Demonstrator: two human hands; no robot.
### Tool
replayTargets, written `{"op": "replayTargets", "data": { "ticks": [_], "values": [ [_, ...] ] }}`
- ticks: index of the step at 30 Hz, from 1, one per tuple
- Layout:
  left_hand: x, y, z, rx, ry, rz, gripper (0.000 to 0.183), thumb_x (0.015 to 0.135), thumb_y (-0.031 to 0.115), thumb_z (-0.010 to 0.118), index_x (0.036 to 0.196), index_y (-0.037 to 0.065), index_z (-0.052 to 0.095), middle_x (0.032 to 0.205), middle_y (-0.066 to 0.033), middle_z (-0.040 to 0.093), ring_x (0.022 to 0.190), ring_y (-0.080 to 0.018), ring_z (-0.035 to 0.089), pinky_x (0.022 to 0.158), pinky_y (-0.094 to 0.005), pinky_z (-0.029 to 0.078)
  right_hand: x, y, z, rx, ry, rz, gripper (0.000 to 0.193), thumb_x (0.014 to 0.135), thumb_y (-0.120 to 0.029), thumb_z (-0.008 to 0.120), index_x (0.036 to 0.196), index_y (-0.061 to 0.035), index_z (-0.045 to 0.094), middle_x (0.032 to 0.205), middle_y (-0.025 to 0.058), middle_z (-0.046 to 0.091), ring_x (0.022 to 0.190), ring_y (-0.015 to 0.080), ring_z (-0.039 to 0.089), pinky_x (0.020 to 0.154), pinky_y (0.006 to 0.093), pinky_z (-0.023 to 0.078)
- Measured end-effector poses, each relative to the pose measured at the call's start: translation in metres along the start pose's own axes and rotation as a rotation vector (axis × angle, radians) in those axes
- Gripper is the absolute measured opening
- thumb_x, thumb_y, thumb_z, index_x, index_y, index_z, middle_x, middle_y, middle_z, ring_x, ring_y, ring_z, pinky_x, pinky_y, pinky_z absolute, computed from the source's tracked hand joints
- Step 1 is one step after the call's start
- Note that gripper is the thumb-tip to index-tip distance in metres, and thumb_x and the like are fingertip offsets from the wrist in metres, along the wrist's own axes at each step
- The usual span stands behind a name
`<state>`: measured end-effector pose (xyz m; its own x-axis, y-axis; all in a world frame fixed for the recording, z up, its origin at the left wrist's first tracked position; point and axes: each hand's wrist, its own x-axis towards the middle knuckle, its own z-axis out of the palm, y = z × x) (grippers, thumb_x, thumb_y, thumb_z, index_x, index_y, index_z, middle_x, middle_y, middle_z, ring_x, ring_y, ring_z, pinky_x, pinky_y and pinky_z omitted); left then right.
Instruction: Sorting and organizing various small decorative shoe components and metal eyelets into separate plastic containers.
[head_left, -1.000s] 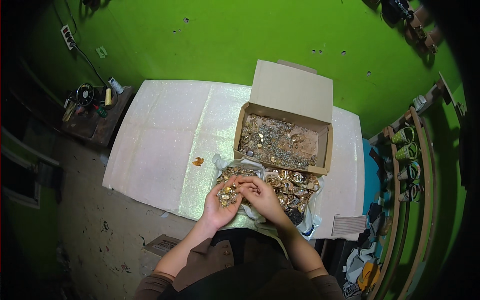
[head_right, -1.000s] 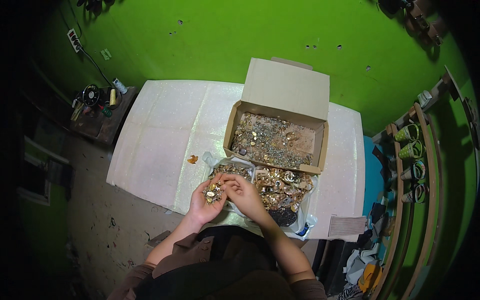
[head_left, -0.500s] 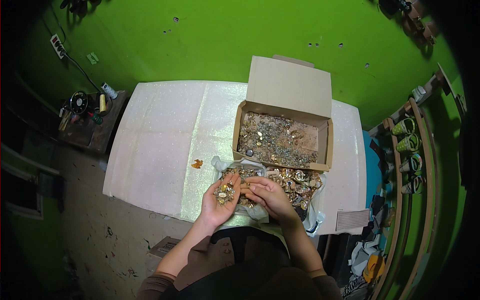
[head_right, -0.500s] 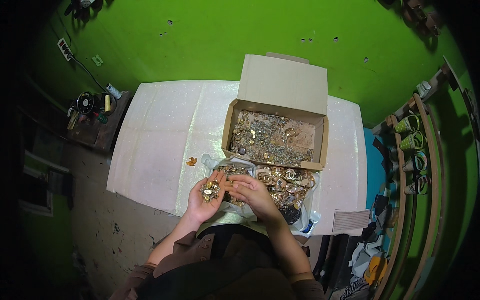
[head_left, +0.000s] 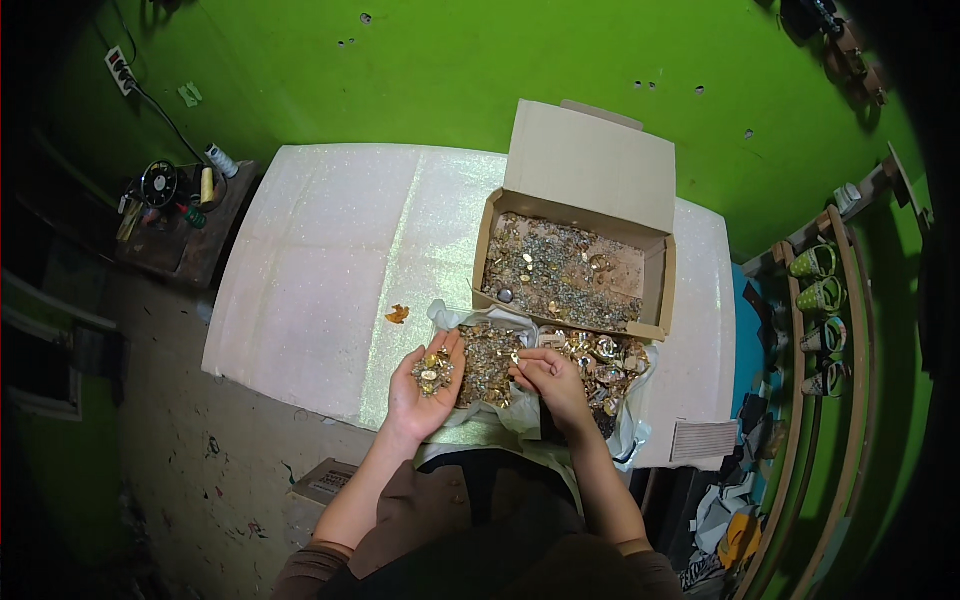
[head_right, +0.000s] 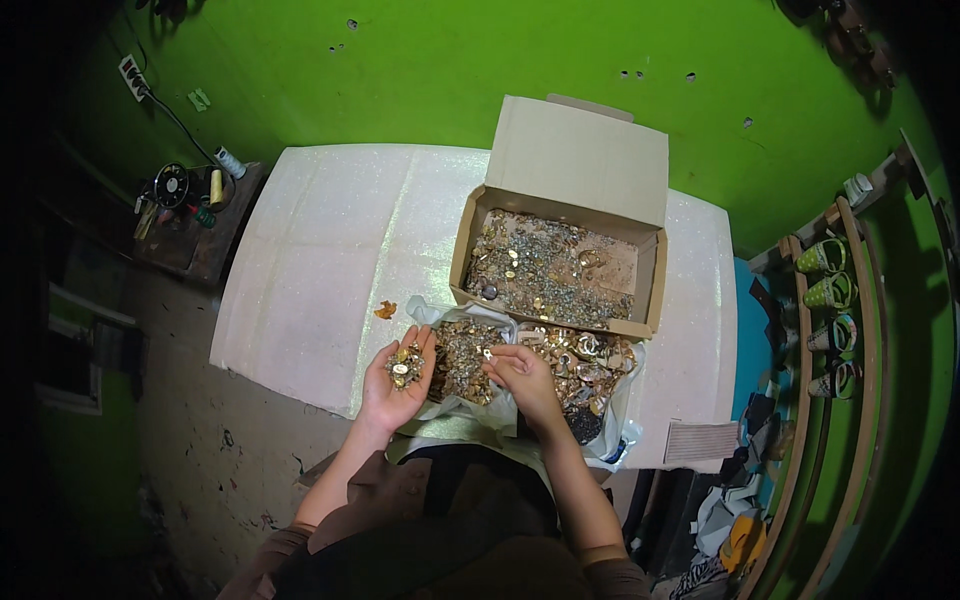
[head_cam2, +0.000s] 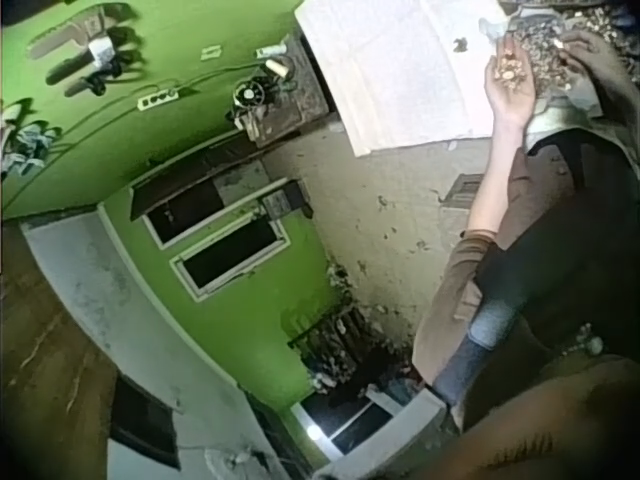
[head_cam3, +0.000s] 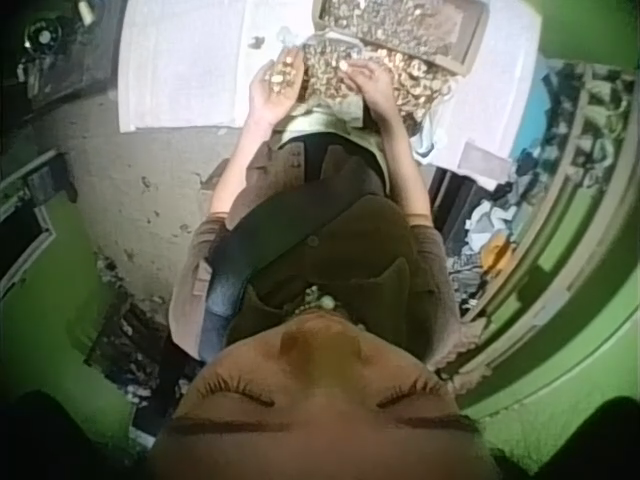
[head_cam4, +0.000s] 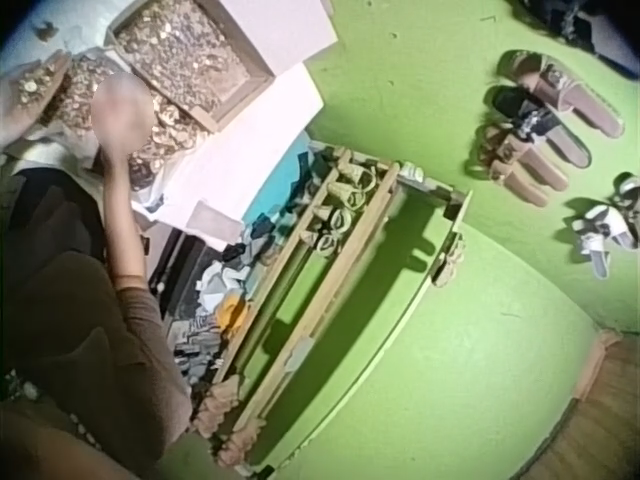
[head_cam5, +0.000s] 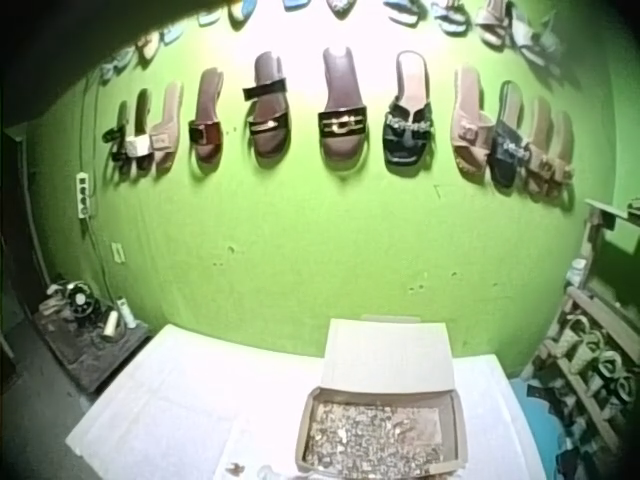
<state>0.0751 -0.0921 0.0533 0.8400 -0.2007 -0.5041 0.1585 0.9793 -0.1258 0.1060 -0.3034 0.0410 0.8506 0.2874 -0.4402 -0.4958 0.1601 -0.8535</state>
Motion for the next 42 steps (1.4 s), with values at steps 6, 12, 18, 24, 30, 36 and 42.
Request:
{"op": "replayTargets", "data": {
  "ticks": [6,12,18,24,30,36,42],
  "values": [
    [-0.001,-0.008,-0.005,0.014,-0.009,-0.04,0.037,0.095,0.016,0.037,0.129,0.002,0.044,0.134,-0.0118,0.046,0.125,-0.0227,0.043,0.101,-0.0362,0.04,-0.008,-0.023,0.019,0.051,-0.068,-0.115,0.027,0.093,-0.013,0.052,0.116,0.0034,0.052,0.102,0.0081,0.061,0.093,0.0152,0.061,0.083,0.0257,0.05],
    [0.003,-0.023,-0.002,0.064,-0.027,-0.168,0.039,0.096,0.019,0.036,0.132,0.005,0.042,0.135,-0.0117,0.046,0.122,-0.0242,0.047,0.101,-0.0381,0.041,-0.021,-0.027,0.024,-0.446,0.015,-0.352,0.021,0.089,-0.014,0.058,0.105,0.0,0.06,0.095,0.0083,0.063,0.081,0.0137,0.062,0.07,0.0265,0.049],
    [0.008,-0.027,-0.018,0.103,-0.253,-0.237,0.041,0.095,0.02,0.038,0.133,0.004,0.041,0.137,-0.0104,0.044,0.118,-0.0201,0.048,0.097,-0.0343,0.043,-0.018,-0.024,0.038,-0.905,0.121,-0.694,0.019,0.08,-0.013,0.065,0.096,-0.003,0.064,0.088,0.0099,0.06,0.078,0.0236,0.06,0.068,0.0312,0.048],
    [0.01,-0.041,-0.025,0.192,-0.119,-0.124,0.042,0.095,0.021,0.038,0.133,0.003,0.04,0.137,-0.0098,0.044,0.119,-0.0196,0.046,0.102,-0.0322,0.037,-0.019,-0.008,0.047,-1.042,0.244,-0.74,0.017,0.075,-0.018,0.068,0.083,-0.0036,0.063,0.083,0.0102,0.057,0.078,0.0296,0.059,0.066,0.0379,0.047],
    [0.008,-0.041,-0.02,0.242,-0.088,-0.104,0.042,0.095,0.021,0.038,0.132,0.003,0.042,0.133,-0.011,0.047,0.121,-0.0202,0.045,0.104,-0.0328,0.035,-0.019,-0.008,0.052,-1.003,0.293,-0.705,0.017,0.077,-0.02,0.068,0.085,-0.0052,0.063,0.084,0.0099,0.058,0.078,0.0288,0.059,0.066,0.0371,0.047],
    [0.014,-0.035,-0.026,0.217,-0.155,-0.204,0.041,0.096,0.022,0.036,0.133,0.006,0.042,0.134,-0.0104,0.047,0.119,-0.0215,0.047,0.103,-0.0345,0.036,-0.018,-0.009,0.051,-1.028,0.337,-0.842,0.015,0.078,-0.018,0.066,0.087,-0.0064,0.063,0.085,0.0099,0.058,0.08,0.0285,0.06,0.066,0.0366,0.048],
    [0.011,-0.039,-0.016,0.256,-0.082,-0.157,0.042,0.096,0.021,0.035,0.134,0.006,0.042,0.136,-0.0091,0.045,0.116,-0.0171,0.05,0.097,-0.031,0.042,-0.015,-0.001,0.041,-0.752,0.264,-0.656,0.012,0.08,-0.013,0.066,0.086,-0.0028,0.064,0.082,0.0085,0.059,0.069,0.0184,0.06,0.059,0.0286,0.047]
  ]
}}
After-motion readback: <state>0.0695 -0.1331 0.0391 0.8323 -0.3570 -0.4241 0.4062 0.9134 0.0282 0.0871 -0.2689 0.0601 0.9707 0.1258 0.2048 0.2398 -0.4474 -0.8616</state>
